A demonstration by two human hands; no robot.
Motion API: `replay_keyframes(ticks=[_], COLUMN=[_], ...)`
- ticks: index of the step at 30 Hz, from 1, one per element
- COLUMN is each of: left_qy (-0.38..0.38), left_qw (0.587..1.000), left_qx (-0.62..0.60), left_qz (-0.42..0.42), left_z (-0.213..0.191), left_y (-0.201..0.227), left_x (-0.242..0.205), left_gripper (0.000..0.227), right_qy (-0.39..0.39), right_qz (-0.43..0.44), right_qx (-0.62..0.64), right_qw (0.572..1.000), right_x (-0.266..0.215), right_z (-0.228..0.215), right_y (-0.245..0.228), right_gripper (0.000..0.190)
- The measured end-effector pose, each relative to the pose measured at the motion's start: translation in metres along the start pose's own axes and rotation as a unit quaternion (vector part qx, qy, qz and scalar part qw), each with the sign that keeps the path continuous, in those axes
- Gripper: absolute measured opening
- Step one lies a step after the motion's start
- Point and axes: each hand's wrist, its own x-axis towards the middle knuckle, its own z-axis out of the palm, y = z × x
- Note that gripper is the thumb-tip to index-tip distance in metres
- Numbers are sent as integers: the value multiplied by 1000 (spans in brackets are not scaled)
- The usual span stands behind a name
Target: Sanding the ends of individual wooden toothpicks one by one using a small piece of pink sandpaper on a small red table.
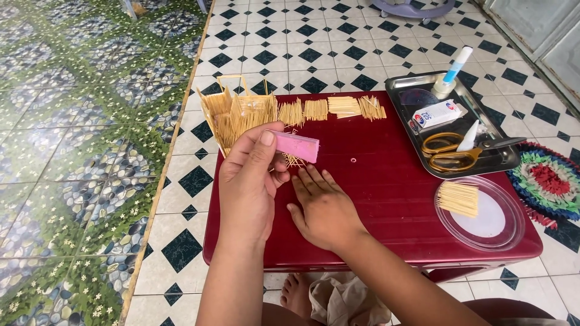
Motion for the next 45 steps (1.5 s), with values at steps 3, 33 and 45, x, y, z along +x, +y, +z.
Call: replay_keyframes(ticks=[3,33,45], left_qy=[-2,-8,-2], left_qw=[1000,995,989], left_qx=[-5,-26,43], left_qz=[3,-98,-142], left_z=[-1,2,15], left_y=[-3,-22,-27], left_x=[1,2,-1], left_gripper=[36,27,30], right_qy=[-9,328,-61], right_qz=[8,233,215], right_qx=[20,46,-74], right_qw=[1000,914,972], right_x=[0,-60,102], right_z=[1,-171,-122], right_y=[1,291,337], right_gripper=[66,19,50])
